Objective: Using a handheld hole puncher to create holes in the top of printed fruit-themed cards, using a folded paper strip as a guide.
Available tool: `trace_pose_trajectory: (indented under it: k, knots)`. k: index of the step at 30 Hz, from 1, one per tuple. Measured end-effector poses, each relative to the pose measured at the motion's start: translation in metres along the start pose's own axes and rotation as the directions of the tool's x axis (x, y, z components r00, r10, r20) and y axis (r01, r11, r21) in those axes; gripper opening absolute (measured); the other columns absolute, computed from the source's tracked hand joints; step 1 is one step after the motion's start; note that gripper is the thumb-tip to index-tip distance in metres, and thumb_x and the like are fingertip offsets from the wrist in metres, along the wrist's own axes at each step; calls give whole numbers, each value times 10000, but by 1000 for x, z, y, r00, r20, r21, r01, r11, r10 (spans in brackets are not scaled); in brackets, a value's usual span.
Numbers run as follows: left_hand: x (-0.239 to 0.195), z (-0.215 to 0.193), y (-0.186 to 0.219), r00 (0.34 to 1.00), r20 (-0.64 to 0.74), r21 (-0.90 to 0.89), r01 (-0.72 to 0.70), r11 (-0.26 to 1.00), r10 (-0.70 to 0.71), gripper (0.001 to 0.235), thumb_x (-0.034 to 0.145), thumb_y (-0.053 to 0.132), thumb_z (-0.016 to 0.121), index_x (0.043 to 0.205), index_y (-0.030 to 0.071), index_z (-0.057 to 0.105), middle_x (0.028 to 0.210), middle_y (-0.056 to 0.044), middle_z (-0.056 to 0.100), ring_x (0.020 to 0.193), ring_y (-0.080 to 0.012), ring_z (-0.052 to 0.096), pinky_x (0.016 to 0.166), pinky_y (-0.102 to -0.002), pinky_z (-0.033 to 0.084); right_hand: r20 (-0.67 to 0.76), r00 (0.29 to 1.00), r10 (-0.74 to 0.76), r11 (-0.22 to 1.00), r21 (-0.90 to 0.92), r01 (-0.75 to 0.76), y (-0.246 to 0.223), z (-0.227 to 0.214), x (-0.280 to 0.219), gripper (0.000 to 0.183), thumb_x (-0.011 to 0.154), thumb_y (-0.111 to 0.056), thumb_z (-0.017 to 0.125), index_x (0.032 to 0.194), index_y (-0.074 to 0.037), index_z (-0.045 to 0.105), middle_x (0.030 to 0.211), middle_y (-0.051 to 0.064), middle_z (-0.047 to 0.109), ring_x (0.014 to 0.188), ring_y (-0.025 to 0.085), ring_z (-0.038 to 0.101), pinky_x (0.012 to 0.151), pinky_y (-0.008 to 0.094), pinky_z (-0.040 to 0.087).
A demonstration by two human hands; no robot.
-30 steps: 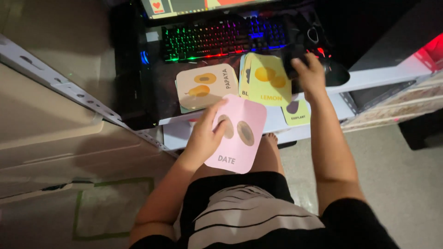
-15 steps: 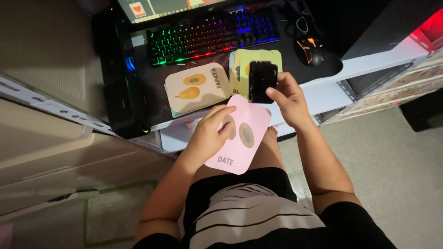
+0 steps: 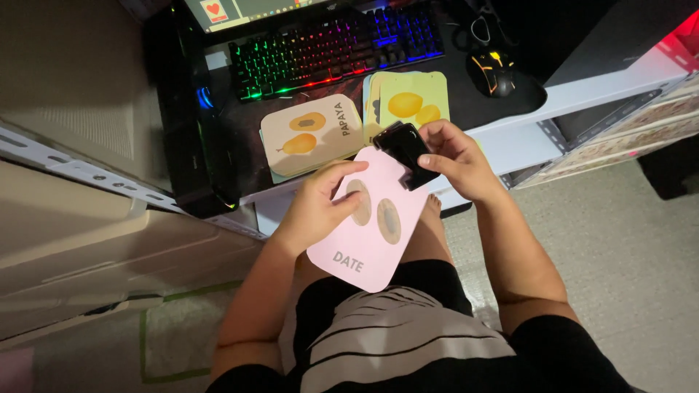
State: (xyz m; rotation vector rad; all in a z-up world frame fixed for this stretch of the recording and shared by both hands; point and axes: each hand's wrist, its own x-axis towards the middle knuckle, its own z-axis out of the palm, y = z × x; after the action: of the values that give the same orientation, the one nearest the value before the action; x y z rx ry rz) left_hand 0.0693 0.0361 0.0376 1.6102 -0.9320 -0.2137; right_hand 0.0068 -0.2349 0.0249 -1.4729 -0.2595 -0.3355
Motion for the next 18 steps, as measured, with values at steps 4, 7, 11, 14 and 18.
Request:
trace_pose_trajectory:
  k: [4,7,11,14,18]
  knots:
    - [-4,1,-7,999,3,-101,44,994,-44,516,847,-90,719,1346,22,646,1285,-134,655,1275,-221,602,1076,-377,489,12,1000,1,999,45,-1,7,-9,1,339,893,-5,718,1207,9,590,955,69,629,822,79,551,771,238,454]
    - [-4,1,-1,993,18,-190,121,974,-120,546,872,-94,697,1396,24,599,1339,-146,640,1284,-196,582,1075,-368,498,45,999,-13,994,113,7,4,-8,0,363,891,-48,718,1217,40,583,933,120,663,800,129,622,750,274,492]
    - [-3,1,18,973,47,-202,230,952,-226,561,874,-69,707,1408,31,569,1347,-192,647,1246,-197,592,1047,-354,529,82,996,-33,990,140,21,-5,-4,-2,351,893,-39,706,1206,58,582,957,142,682,811,140,650,747,272,501]
    - [-2,0,21,968,58,-179,251,951,-244,546,872,-64,713,1392,38,580,1353,-181,639,1271,-200,583,1060,-355,526,84,995,-52,989,142,40,-7,-5,-4,345,896,-40,703,1200,67,580,957,145,680,795,135,643,733,265,496]
    - [-3,0,23,982,46,-139,190,972,-185,525,885,-51,725,1383,47,591,1361,-135,613,1301,-158,541,1081,-365,509,92,993,-73,991,118,62,-24,-4,-5,346,896,-20,700,1203,85,580,962,164,678,801,161,664,734,278,516]
